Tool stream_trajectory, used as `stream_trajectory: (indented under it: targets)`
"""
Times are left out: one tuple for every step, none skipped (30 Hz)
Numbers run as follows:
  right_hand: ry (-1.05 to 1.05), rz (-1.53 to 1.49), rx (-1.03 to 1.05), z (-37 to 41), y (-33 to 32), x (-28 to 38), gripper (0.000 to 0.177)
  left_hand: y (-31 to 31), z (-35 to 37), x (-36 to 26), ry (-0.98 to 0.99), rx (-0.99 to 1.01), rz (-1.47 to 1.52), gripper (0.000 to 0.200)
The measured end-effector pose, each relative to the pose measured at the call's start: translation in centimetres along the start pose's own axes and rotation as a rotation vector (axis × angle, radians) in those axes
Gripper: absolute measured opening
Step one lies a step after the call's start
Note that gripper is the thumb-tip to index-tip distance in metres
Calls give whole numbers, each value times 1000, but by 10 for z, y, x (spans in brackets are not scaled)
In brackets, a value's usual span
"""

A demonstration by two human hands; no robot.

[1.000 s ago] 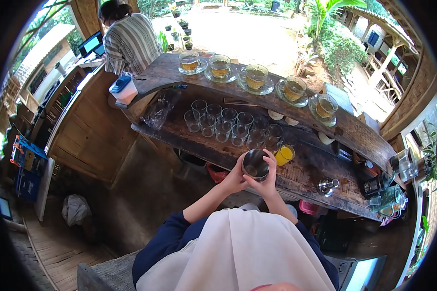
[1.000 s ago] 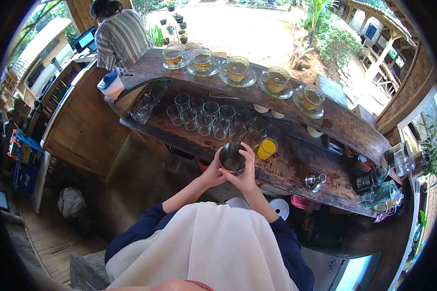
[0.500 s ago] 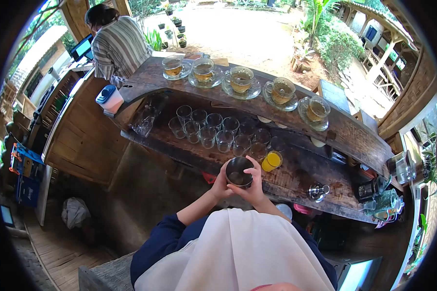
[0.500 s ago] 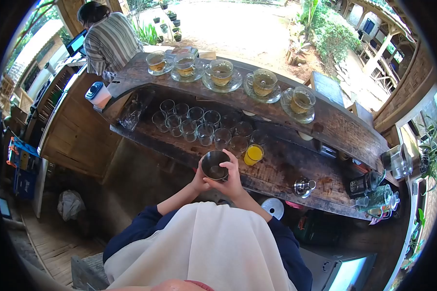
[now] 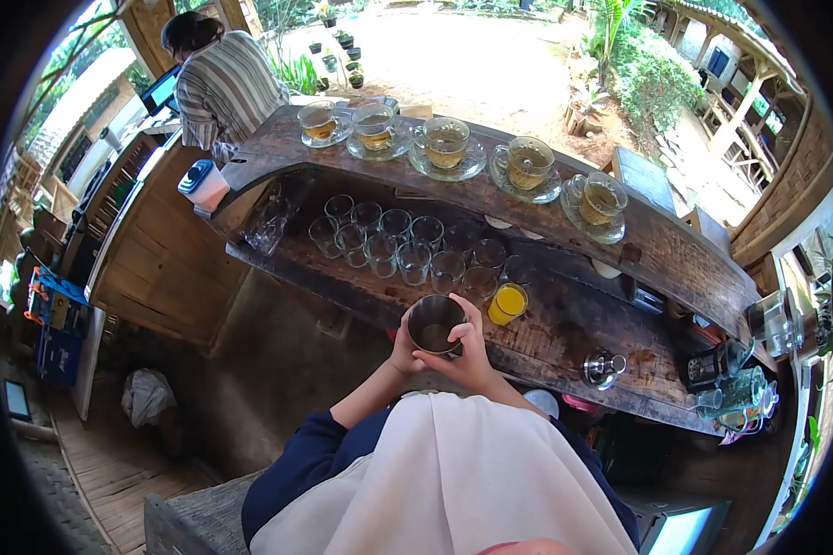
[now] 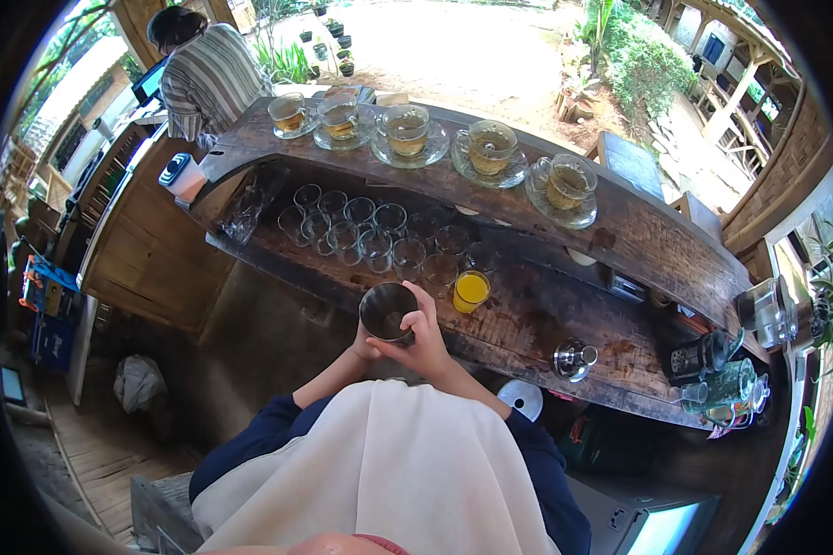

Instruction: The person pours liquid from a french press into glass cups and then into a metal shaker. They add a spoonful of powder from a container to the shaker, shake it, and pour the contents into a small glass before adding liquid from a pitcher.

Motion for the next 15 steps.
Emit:
stream_trajectory:
  targets:
    - [3, 32, 12, -1, -1, 1, 61, -1, 0, 2, -5, -1, 40, 100]
    - [0, 30, 15, 0, -1, 2, 61, 0, -3, -1, -8, -2, 81, 100]
    - [8, 30, 24, 0, -1, 1, 61, 1, -5, -6, -1, -3, 78, 100]
    - [12, 31, 34, -1, -2, 0, 60, 3, -6, -7, -44, 8, 87, 101]
    - [2, 33, 38, -3, -3, 1, 60, 5, -9, -8, -89, 19, 94, 102]
    - [-3, 23, 38, -3, -3, 1, 59, 3, -8, -7, -83, 18, 89, 102]
    - [-5, 10, 38, -3, -4, 1, 58, 0, -6, -5, -80, 13, 37, 104]
    - [-7, 4, 41, -4, -5, 2, 58, -2, -4, -3, -80, 6, -16, 105]
    - [-5, 12, 48, -6, -6, 2, 58, -3, -2, 0, -82, -1, -20, 105]
    - [-2, 20, 56, -8, -7, 2, 57, -4, -1, 5, -78, 10, 22, 106]
    - [-2, 12, 59, -8, -6, 2, 57, -3, -1, 7, -75, 20, 63, 106]
    - [12, 18, 55, -7, -6, 1, 57, -4, 1, 9, -79, 15, 59, 106]
    - [25, 27, 51, -7, -6, 0, 58, -6, 3, 11, -76, -15, 58, 103]
    - [25, 22, 53, -6, -6, 1, 58, -7, 3, 11, -73, -44, 59, 100]
    - [27, 34, 54, -7, -6, 1, 57, -8, 3, 10, -73, -46, 57, 100]
Point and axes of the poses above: each hand's wrist, its own z-axis away from the middle knuckle, its own y-axis out of the palm, x = y × z, the point moved 8 cm from there along -z, towards the middle knuckle, and after that the axes turned 9 degrees about x, right-handed, at the moved point
